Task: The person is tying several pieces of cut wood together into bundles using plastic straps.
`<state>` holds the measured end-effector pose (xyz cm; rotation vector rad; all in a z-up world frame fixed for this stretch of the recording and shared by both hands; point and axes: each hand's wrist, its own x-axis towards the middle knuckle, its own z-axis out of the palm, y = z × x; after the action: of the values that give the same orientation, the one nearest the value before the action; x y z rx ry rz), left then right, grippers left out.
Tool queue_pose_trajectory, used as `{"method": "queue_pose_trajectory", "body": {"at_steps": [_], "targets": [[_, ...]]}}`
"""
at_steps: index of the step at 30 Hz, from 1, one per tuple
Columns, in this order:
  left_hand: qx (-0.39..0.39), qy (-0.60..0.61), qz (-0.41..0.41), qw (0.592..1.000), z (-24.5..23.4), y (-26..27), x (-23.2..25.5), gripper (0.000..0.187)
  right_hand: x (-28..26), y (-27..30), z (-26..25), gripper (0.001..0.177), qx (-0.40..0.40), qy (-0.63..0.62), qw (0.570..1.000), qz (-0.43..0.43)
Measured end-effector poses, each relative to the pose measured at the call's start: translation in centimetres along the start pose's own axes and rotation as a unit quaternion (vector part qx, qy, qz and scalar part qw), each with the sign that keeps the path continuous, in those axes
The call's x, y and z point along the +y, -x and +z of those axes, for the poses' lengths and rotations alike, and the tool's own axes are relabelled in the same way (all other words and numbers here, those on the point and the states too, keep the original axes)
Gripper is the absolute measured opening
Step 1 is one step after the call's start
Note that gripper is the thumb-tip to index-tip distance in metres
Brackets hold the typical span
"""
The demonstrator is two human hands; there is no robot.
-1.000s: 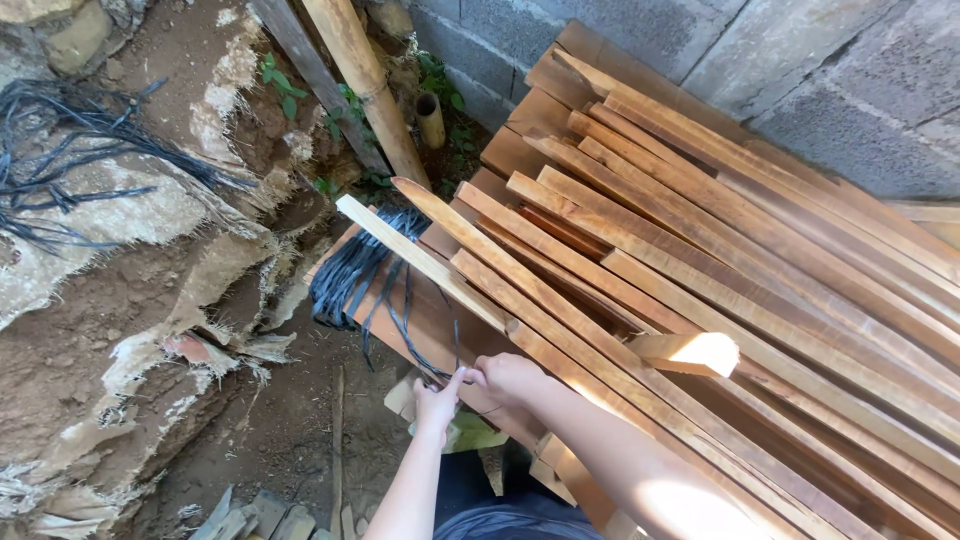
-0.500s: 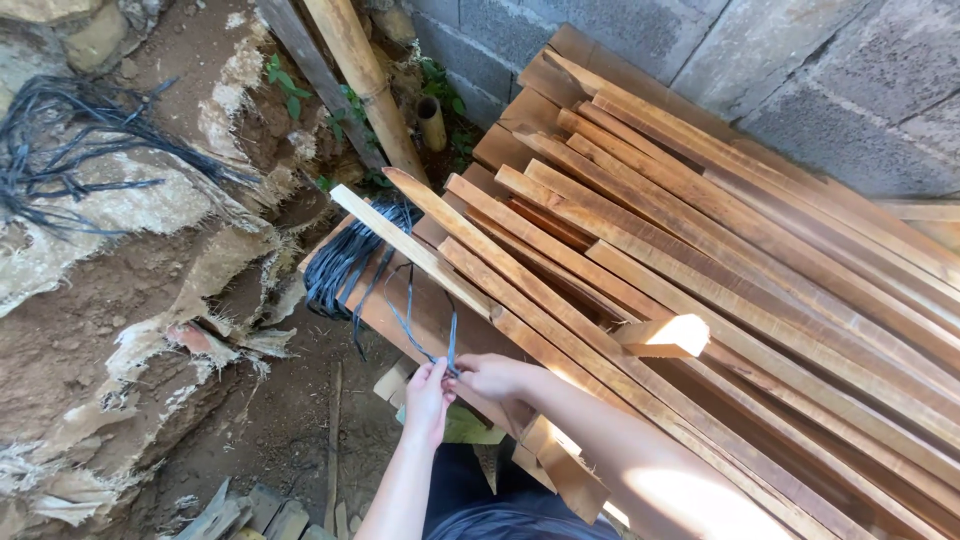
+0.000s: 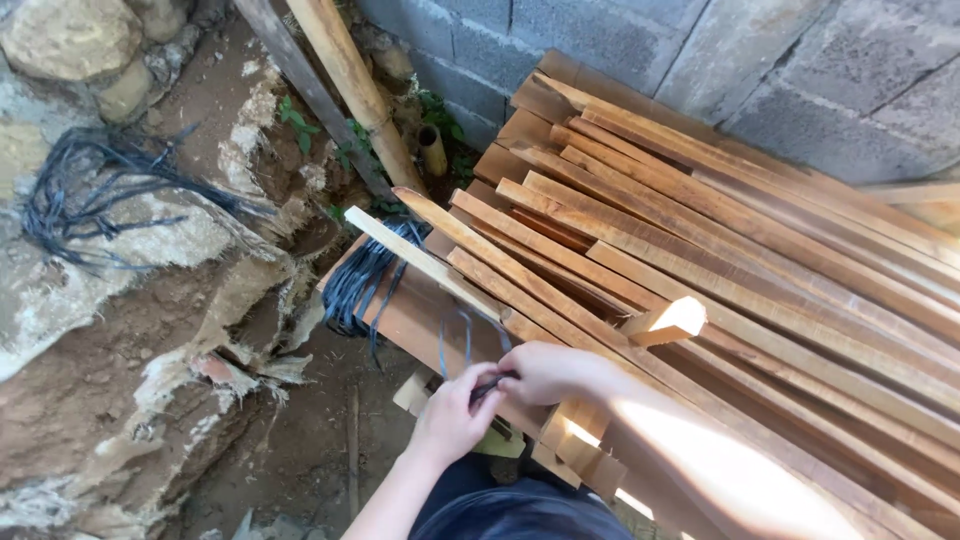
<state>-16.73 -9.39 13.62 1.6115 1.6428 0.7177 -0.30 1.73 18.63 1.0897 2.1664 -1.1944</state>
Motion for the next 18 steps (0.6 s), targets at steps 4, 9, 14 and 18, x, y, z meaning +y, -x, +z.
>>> {"method": "queue_pose_trajectory", "body": {"at_steps": [4,9,14,18], "targets": [[-0.066,0.024,0.017,0.997,-1.8,2.4,-4.5,0.018,1.6,0.9,-0.2,0.040,0.038,-0.097,0.995,-0.009],[-0.311,-0.203,-0.171,0.913,-1.7,4.0,-16.2,0.034,2.6,0.1,1.2,0.021,0.154,-0.110,0.981,0.053],[-0.204,-0.118,0.001,0.972,-2.4,0.8,-9.0,0.104,0.7,-2.3,4.8,0.023,0.131,-0.080,0.988,-0.001],[-0.186,0.061,-0.014,0.981,0.3,-2.1,-6.1,0.050,1.3,-5.2,5.9,0.026,0.102,-0.101,0.990,0.012]]}}
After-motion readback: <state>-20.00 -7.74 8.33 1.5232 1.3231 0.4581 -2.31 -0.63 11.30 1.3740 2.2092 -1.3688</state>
